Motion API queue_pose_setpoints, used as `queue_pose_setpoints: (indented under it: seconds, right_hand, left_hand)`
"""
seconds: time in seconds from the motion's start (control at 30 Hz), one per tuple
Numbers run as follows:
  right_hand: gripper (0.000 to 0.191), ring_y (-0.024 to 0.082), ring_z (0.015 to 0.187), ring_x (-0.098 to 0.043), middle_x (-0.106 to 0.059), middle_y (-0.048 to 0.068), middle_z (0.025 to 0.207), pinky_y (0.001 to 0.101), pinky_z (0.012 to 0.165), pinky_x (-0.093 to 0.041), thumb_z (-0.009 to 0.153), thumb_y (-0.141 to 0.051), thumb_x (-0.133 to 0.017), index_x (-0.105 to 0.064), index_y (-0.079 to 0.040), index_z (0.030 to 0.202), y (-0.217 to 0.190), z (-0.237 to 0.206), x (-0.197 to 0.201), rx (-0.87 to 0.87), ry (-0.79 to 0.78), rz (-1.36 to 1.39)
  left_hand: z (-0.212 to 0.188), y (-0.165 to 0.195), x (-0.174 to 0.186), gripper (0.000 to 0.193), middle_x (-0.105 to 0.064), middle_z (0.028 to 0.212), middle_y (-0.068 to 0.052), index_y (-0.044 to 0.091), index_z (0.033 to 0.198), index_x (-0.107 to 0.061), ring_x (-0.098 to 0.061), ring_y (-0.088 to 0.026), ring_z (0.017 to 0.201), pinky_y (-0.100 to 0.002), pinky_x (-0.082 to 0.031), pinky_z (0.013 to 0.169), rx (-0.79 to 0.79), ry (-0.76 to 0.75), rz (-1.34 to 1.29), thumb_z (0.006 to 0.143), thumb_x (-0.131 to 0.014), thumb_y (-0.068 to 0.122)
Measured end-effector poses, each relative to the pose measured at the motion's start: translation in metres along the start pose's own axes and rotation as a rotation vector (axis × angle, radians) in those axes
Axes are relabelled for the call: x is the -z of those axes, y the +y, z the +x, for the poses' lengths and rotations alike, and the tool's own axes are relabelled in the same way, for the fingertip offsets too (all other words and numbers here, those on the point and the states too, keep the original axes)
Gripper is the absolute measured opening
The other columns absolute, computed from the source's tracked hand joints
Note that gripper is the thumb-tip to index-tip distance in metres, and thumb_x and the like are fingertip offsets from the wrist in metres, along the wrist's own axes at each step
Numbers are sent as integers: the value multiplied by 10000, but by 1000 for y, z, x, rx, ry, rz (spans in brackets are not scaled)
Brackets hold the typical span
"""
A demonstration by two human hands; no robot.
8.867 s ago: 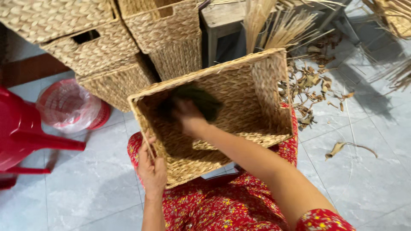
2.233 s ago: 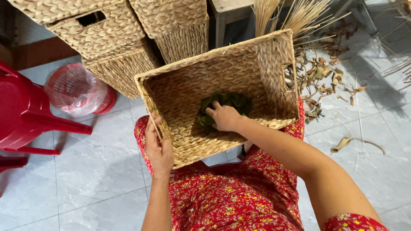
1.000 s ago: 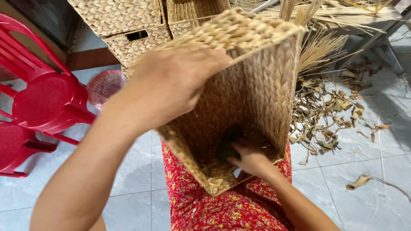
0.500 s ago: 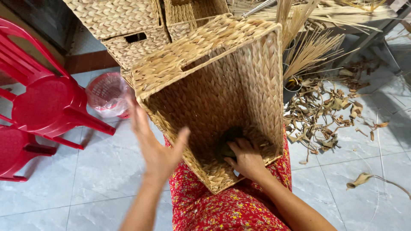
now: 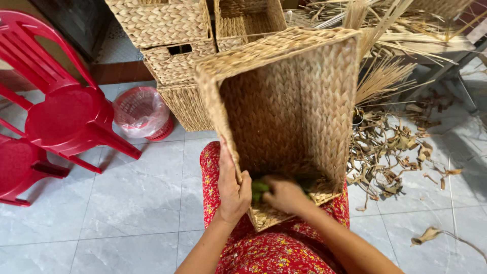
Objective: The person sits on the floor and wipes woven water-hyacinth storage baskets with a green cloth, first cleaning the interior of a basket held on their lap, then turning it to wipe the outer sides and edges, working through baskets one at a time.
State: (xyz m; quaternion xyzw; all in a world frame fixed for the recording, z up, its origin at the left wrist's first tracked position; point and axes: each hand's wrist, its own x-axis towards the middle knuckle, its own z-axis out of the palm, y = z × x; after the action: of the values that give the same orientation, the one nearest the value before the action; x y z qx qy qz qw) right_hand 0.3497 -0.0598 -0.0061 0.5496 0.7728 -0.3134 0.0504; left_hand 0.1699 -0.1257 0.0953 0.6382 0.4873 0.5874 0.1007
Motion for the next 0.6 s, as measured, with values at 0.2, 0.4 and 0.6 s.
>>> queue_pose_setpoints:
  seconds: [0.2,0.4,0.6]
  right_hand:
    - [478,399,1124,-649,-699,213,1184,483,1007,-507,876,-393,-641,-636,-64,1223,75,17,32,73,358,-233]
    - [559,418,1114,-628,-663,232,1245,520,929,-485,850,-429,-676,-614,-69,1273,24,20,-5,167,280,-104]
    - [584,422,1142,-637,-667,224,1254,482,946,-514,830,-386,-682,-576,-90,1322,-44,21,-27,411,173,164]
  left_hand:
    - [18,-4,-2,824,-248,1700,-264,-41,1625,-191,-236,-414,1616,-445,-205,1332,-92,-16,-42,872,-516,-121]
    - [5,-20,7,843,-231,1704,-269,-27,1633,-174,-231,-431,1618,-459,-220,1340,-141,13,-33,863,-503,-122]
    - [-2,-28,12,848,-233,1704,-271,-31,1630,-182,-231,-433,1616,-470,-212,1344,-126,-5,-2,854,-515,-108]
